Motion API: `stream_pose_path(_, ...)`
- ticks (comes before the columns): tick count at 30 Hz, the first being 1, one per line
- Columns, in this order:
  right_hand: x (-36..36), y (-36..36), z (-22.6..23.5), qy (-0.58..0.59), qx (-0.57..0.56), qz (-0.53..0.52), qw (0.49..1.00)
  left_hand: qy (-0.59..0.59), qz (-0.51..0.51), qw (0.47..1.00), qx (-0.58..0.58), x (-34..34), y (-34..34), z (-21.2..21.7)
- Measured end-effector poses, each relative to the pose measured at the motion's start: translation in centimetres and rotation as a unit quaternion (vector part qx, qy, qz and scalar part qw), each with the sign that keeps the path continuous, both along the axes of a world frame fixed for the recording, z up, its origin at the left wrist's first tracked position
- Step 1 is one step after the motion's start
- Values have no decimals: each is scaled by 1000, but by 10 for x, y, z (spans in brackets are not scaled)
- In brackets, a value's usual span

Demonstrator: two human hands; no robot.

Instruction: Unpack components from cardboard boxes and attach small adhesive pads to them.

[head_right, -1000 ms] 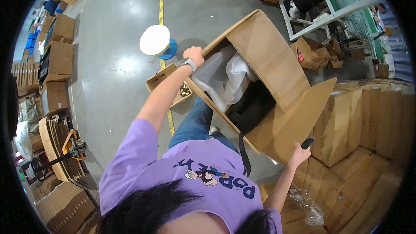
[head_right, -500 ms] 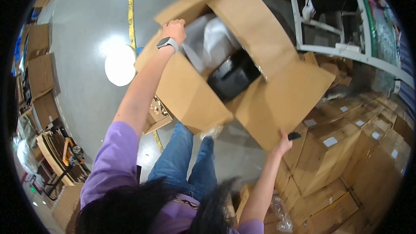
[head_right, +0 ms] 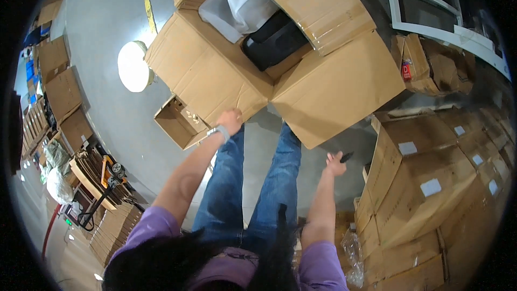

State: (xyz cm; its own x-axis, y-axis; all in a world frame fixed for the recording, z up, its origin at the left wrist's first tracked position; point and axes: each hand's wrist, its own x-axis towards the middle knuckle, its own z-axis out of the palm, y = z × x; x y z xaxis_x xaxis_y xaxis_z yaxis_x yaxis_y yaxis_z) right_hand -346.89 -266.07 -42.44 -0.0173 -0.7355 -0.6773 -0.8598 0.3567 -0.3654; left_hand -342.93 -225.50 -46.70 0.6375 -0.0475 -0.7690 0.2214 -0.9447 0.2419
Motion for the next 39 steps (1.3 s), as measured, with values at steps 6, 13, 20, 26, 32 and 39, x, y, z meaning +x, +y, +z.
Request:
stream_pose_path(6, 60, -41, -63, -10, -194, 536, 821, -18, 75, 996, -34, 26, -115, 9)
stream_pose_path(13, 203, 25, -93, -144, 344, 433, 821, 40, -37, 996, 64, 90, -209, -16)
stream_pose_path(20, 176, -6, 47, -172, 120, 622, 754, 73, -95, 991, -52, 66, -200, 40)
stream_pose_path(26, 63, -145, 149, 6, 147, 598, 788, 99, 23, 989, -107, 16, -170, 121)
stream_pose_path(32, 56, -229, 236, -143, -43, 472, 869, -57, 115, 970, -206, 59, -171, 184)
stream_pose_path(39, 273, -183, 297, -201, -249, 593, 739, -75, 272, 946, -161, 19, -110, 198)
